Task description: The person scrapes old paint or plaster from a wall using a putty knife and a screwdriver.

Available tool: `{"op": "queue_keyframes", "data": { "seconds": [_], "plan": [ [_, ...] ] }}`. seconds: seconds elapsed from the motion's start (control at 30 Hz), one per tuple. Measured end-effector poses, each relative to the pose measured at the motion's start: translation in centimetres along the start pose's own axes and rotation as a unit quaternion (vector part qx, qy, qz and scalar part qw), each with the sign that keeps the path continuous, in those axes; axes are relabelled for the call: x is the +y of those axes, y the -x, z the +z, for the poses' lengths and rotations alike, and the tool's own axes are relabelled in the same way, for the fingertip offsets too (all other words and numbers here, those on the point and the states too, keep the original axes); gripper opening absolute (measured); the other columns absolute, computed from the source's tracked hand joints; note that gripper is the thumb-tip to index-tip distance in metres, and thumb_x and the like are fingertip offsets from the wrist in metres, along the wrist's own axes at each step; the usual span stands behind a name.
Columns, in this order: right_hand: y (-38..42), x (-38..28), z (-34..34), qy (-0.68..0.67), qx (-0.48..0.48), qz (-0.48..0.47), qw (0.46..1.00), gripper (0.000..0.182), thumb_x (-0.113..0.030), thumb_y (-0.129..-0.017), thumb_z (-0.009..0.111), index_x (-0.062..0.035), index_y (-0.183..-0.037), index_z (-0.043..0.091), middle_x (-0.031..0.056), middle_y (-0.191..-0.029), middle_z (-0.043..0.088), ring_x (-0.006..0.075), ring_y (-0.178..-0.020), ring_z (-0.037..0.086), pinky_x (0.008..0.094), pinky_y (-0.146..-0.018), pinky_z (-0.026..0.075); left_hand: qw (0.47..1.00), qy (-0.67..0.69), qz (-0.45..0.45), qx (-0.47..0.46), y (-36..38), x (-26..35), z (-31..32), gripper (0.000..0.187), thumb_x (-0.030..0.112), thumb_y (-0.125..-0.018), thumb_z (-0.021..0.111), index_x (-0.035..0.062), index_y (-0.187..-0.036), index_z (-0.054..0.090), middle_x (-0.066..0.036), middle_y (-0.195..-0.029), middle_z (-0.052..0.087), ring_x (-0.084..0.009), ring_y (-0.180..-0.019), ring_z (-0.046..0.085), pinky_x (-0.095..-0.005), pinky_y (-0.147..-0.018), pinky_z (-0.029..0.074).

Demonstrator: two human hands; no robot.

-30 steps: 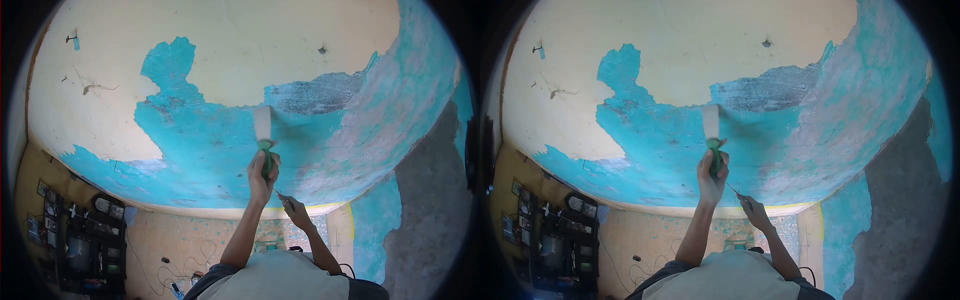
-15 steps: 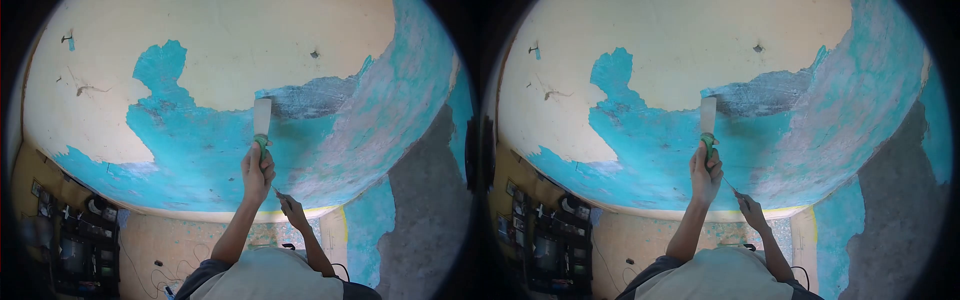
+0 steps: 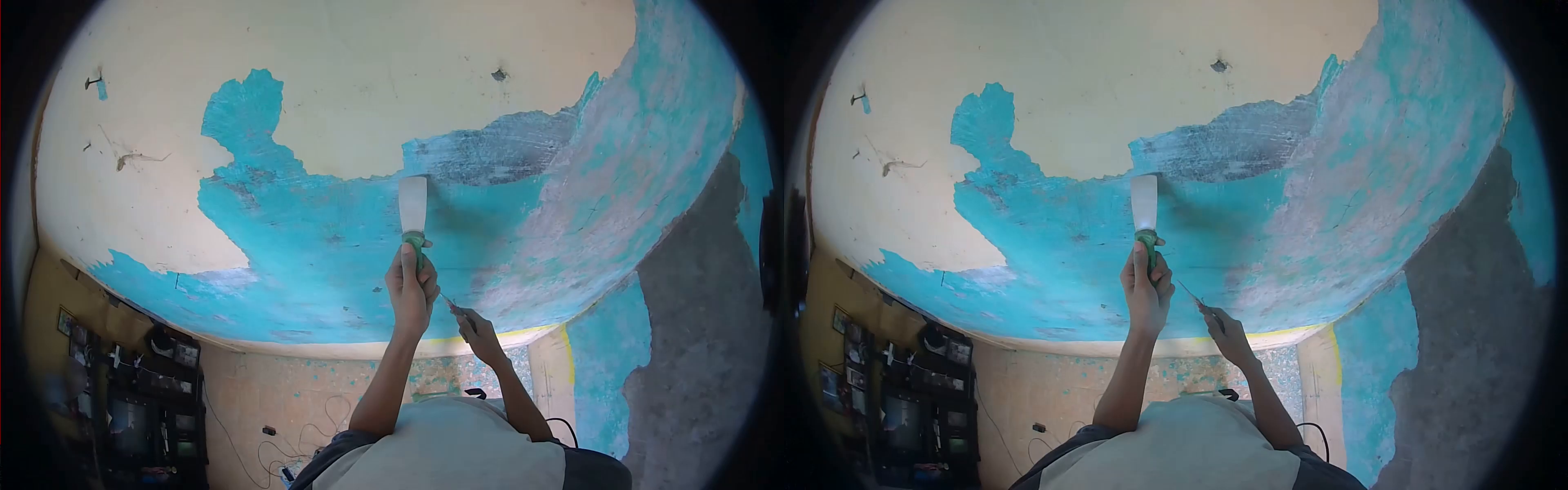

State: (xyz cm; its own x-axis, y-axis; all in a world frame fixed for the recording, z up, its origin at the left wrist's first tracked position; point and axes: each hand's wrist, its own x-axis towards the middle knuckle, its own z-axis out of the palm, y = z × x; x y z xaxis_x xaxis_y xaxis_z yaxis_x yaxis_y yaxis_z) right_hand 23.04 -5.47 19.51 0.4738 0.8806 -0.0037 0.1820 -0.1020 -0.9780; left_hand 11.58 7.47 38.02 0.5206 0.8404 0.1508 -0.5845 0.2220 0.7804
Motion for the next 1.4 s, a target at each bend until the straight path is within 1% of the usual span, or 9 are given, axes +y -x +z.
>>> {"op": "queue_keyframes", "data": {
  "seconds": [0.13,0.2,0.37,0.5,0.63,0.7,0.83,0.9,1.4],
  "plan": [
    [-0.1,0.1,0.2,-0.005,-0.023,-0.01,1.0,0.033,-0.02,-0.11,0.053,-0.0006,-0.135,0.061,-0.0051,-0.071,0.042,0.005,-0.063,0.038,0.0253,-0.056,0.034,1.0,-0.009,0.008,-0.001,-0.6,1.1,0.9,0.042,0.043,-0.112,0.046,0.0039,-0.114,0.061,0.008,-0.065,0.035,-0.0012,-0.047,0.025,-0.0226,-0.04,0.016],
    [0.0,0.2,0.2,-0.017,-0.012,-0.008,1.0,0.034,-0.025,-0.107,0.057,-0.0054,-0.134,0.064,-0.0018,-0.067,0.041,0.008,-0.062,0.036,0.0296,-0.057,0.033,1.0,0.0,0.006,-0.004,-0.6,0.8,1.0,0.042,0.043,-0.112,0.045,0.004,-0.113,0.061,0.008,-0.064,0.035,-0.0012,-0.047,0.025,-0.0226,-0.04,0.016],
    [0.2,0.9,0.7,-0.009,-0.022,-0.012,1.0,0.034,-0.025,-0.107,0.057,-0.0049,-0.134,0.064,-0.0016,-0.067,0.041,0.0078,-0.062,0.036,0.0294,-0.057,0.033,1.0,-0.021,0.006,0.011,0.1,-0.9,-0.3,0.043,0.043,-0.112,0.045,0.0038,-0.112,0.061,0.007,-0.063,0.034,-0.0018,-0.046,0.022,-0.0229,-0.04,0.016],
    [0.1,0.9,0.9,-0.028,-0.026,0.0,0.999,0.034,-0.025,-0.108,0.056,-0.005,-0.134,0.064,-0.0022,-0.068,0.042,0.0077,-0.062,0.037,0.0294,-0.057,0.033,1.0,-0.029,0.009,0.005,-0.7,1.7,1.5,0.043,0.044,-0.112,0.045,0.004,-0.111,0.061,0.008,-0.062,0.033,-0.0015,-0.046,0.024,-0.0228,-0.04,0.016],
    [0.2,0.8,0.9,-0.01,-0.037,0.004,0.999,0.034,-0.026,-0.108,0.056,-0.0055,-0.134,0.064,-0.0025,-0.068,0.043,0.0074,-0.063,0.037,0.0294,-0.057,0.033,1.0,-0.026,0.01,0.003,-0.8,0.8,0.7,0.044,0.046,-0.111,0.047,0.0045,-0.11,0.061,0.008,-0.062,0.033,-0.0011,-0.046,0.025,-0.0227,-0.04,0.016],
    [0.3,0.5,0.6,-0.007,-0.035,-0.002,0.999,0.032,-0.021,-0.109,0.055,0.0013,-0.131,0.062,-0.0057,-0.073,0.042,0.0047,-0.063,0.036,0.0251,-0.056,0.033,0.999,-0.034,0.009,0.002,-0.5,0.2,0.0,0.044,0.047,-0.111,0.047,0.0047,-0.11,0.061,0.008,-0.062,0.033,-0.001,-0.046,0.026,-0.0227,-0.04,0.016],
    [0.4,1.2,0.5,0.007,-0.032,-0.028,0.999,0.032,-0.021,-0.11,0.054,0.0001,-0.132,0.062,-0.0058,-0.072,0.042,0.0046,-0.063,0.037,0.025,-0.055,0.033,1.0,-0.028,0.0,-0.002,-0.9,1.7,1.3,0.044,0.046,-0.111,0.047,0.0051,-0.109,0.061,0.008,-0.062,0.035,-0.0008,-0.046,0.026,-0.0228,-0.039,0.016],
    [0.7,1.2,0.4,-0.018,-0.025,0.008,0.999,0.032,-0.024,-0.108,0.056,-0.0061,-0.133,0.065,-0.0021,-0.068,0.042,0.0075,-0.063,0.037,0.0291,-0.057,0.033,0.999,-0.034,0.005,-0.005,-1.2,2.2,1.7,0.043,0.046,-0.111,0.047,0.0051,-0.109,0.061,0.008,-0.062,0.035,-0.0008,-0.046,0.025,-0.0229,-0.039,0.016],
    [0.8,0.5,-0.3,-0.007,-0.022,0.0,1.0,0.033,-0.024,-0.108,0.056,-0.0052,-0.133,0.065,-0.0008,-0.069,0.044,0.0084,-0.064,0.039,0.0296,-0.058,0.035,1.0,-0.005,0.011,0.024,-1.1,0.4,1.8,0.044,0.046,-0.111,0.047,0.005,-0.107,0.061,0.008,-0.061,0.033,-0.0012,-0.044,0.023,-0.0233,-0.038,0.015]
  ]
}}
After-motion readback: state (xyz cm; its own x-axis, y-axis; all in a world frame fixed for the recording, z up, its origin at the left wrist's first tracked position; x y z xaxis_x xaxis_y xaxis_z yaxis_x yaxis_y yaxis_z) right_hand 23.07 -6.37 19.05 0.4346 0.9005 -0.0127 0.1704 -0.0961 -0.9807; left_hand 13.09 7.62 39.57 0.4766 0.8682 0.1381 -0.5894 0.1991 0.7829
